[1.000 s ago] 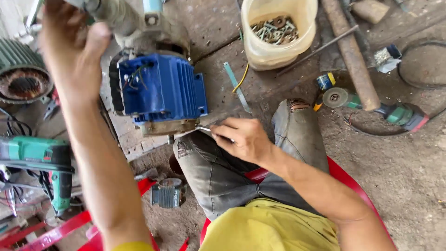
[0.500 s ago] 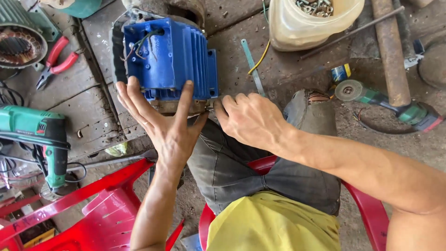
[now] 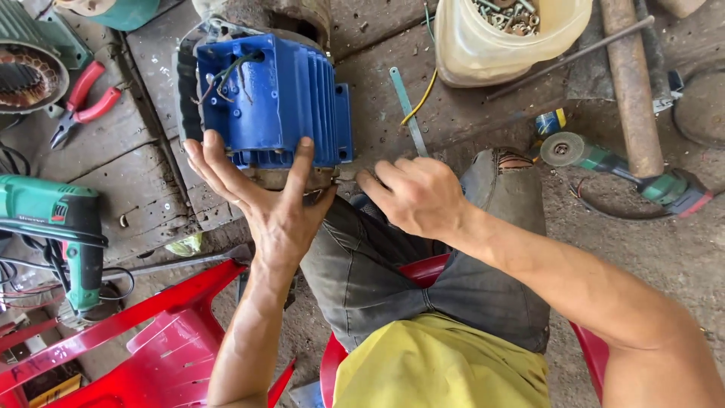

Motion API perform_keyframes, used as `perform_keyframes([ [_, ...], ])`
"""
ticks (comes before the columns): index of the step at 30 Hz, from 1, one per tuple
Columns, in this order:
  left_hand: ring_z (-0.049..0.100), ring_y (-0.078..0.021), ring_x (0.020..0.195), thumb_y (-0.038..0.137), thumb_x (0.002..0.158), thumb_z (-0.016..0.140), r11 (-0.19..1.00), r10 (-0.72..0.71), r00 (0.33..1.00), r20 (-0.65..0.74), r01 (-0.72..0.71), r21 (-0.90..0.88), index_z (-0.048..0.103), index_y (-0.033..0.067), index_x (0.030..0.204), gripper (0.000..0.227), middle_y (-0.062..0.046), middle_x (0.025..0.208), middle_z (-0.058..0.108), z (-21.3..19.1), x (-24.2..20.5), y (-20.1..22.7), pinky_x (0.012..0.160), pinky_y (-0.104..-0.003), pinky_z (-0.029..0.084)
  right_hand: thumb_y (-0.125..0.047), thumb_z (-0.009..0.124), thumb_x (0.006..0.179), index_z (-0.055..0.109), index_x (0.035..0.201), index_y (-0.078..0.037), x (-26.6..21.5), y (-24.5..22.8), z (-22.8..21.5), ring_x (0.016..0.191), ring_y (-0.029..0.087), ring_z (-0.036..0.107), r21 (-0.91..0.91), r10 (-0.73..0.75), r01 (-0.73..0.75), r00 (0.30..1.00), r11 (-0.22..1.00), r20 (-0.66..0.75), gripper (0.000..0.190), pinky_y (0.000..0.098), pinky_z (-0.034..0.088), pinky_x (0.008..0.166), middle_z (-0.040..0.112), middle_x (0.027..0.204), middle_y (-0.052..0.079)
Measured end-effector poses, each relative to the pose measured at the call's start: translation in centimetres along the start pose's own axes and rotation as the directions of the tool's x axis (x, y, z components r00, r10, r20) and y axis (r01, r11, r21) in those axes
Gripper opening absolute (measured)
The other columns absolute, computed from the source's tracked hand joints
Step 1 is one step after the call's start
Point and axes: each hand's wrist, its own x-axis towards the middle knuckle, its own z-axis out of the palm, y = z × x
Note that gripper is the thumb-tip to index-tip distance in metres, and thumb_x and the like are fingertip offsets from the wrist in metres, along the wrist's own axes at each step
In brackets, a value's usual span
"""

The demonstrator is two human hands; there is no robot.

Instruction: Connecting internal electrical wires to the terminal block of an electric water pump motor using a screwdriver.

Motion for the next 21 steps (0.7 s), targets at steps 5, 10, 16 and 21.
perform_keyframes([
  [5,-0.017,-0.0612,0.174,0.054,0.094,0.13,0.998,0.047,0.999,-0.027,-0.046,0.037,0.062,0.0429,0.17,0.103,-0.025,0.186,-0.019,-0.2,0.5,0.4,0.147,-0.095,0.018,-0.015,0.07,0.099,0.075,0.105,-0.025,1.6,1.4,-3.0,0.065,0.018,0.057,-0.12,-0.034,0.068,0.964,0.99,0.262,0.012,0.0326,0.047,0.056,0.054,0.08,-0.005],
  [10,-0.02,-0.0593,0.176,0.061,0.087,0.133,0.999,0.03,0.999,-0.036,-0.029,0.034,0.054,0.0476,0.175,0.119,-0.022,0.187,-0.024,1.3,-0.1,-0.4,0.148,-0.095,0.016,-0.017,0.071,0.107,0.081,0.111,-0.024,0.6,1.0,-1.3,0.062,0.015,0.058,-0.061,-0.021,0.037,0.971,0.997,0.239,0.012,0.0305,0.048,0.05,0.062,0.08,-0.004],
  [16,-0.02,-0.0596,0.176,0.059,0.087,0.133,0.998,0.039,0.999,-0.034,-0.037,0.044,0.056,0.0472,0.175,0.118,-0.021,0.188,-0.025,0.8,0.1,-0.2,0.148,-0.095,0.018,-0.015,0.072,0.103,0.078,0.109,-0.019,-0.5,0.7,0.4,0.064,0.017,0.063,-0.03,0.033,-0.025,0.956,0.999,0.291,0.01,0.0325,0.054,0.05,0.067,0.083,0.0],
  [21,-0.016,-0.0629,0.174,0.05,0.077,0.13,1.0,0.024,0.999,-0.036,-0.023,0.017,0.061,0.0445,0.168,0.114,-0.026,0.185,-0.02,0.4,0.5,0.1,0.145,-0.096,0.019,0.006,0.068,0.101,0.072,0.117,0.0,-5.2,-2.9,5.8,0.055,0.018,0.058,0.169,0.159,-0.199,0.962,0.965,0.223,0.017,0.0312,0.054,0.04,0.064,0.078,0.008],
])
